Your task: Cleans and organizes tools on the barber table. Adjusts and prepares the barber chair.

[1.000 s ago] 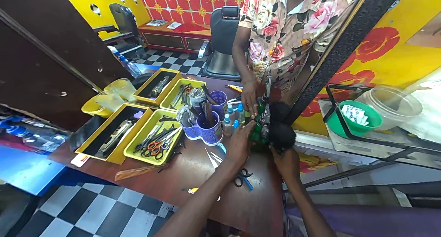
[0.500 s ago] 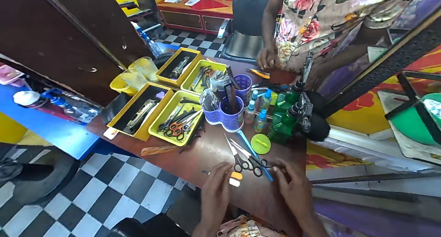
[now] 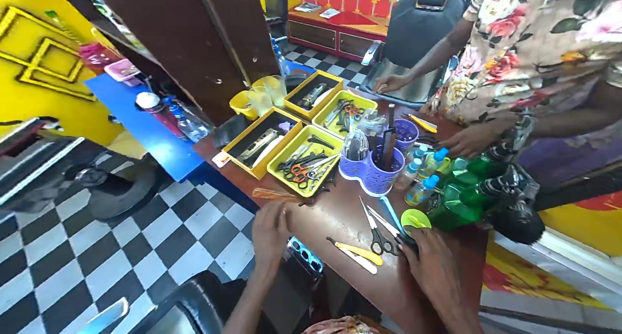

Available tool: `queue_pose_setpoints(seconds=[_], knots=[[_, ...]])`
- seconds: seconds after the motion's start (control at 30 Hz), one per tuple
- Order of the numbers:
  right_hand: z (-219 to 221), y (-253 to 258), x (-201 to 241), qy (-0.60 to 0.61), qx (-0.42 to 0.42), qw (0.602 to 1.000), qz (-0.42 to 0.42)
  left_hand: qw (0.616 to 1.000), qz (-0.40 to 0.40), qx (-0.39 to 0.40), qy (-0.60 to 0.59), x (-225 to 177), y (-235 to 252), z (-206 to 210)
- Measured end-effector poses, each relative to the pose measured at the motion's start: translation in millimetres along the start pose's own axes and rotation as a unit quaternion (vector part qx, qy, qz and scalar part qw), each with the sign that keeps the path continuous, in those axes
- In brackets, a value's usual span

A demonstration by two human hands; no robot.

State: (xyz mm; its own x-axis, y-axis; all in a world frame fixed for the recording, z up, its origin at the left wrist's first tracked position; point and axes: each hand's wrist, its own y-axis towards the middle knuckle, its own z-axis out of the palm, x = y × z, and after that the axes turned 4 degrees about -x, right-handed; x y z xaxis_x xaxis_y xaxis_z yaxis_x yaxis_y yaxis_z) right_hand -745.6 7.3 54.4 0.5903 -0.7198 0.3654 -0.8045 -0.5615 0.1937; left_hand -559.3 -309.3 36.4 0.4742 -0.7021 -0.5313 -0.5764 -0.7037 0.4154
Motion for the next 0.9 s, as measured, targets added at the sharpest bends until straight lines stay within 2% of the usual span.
queue_pose_setpoints(seconds=[0.13,0.23,0.3,0.37,0.43,0.5,0.57,0.63,0.7,0.77,0.9], knots=[[3.6,0.0,3.0,-0.025,-0.013,1.0,-0.009,0.988,0.013,0.113,0.107,42.1,46.2,6.9],[5.9,0.6,4.3,-0.037,-0.006,0.999,-0.008,0.98,0.031,0.156,0.121,43.8,51.9,-4.0],[5.5,-0.3,7.3,-0.022,-0.023,0.999,-0.019,0.973,0.017,0.207,0.103,38.3,43.3,-19.7],[-1.1,0.1,19.9,0.041,-0.042,0.998,-0.029,0.972,0.002,0.236,0.018,27.3,24.4,-37.0],[-14.3,-0.1,45.8,0.182,0.012,0.983,0.005,0.972,-0.023,0.207,-0.107,0.0,-1.2,-48.9],[-20.5,-1.4,73.7,0.372,0.12,0.92,0.041,0.955,-0.048,0.189,-0.221,-40.3,-25.4,-50.1],[-17.5,-2.2,98.5,0.486,0.171,0.856,0.04,0.92,-0.089,0.212,-0.317,-75.6,-42.7,-41.9],[-15.1,1.7,115.3,0.513,0.15,0.843,0.058,0.879,-0.145,0.233,-0.39,-95.6,-54.3,-29.8],[-17.0,13.5,121.1,0.503,0.128,0.85,0.096,0.86,-0.159,0.246,-0.417,-97.8,-62.8,-26.3],[-20.1,23.8,120.5,0.484,0.143,0.859,0.088,0.859,-0.162,0.238,-0.424,-84.8,-74.4,-34.5],[-24.4,28.8,133.3,0.49,0.154,0.857,0.049,0.846,-0.184,0.171,-0.47,-37.6,-105.7,-52.9]])
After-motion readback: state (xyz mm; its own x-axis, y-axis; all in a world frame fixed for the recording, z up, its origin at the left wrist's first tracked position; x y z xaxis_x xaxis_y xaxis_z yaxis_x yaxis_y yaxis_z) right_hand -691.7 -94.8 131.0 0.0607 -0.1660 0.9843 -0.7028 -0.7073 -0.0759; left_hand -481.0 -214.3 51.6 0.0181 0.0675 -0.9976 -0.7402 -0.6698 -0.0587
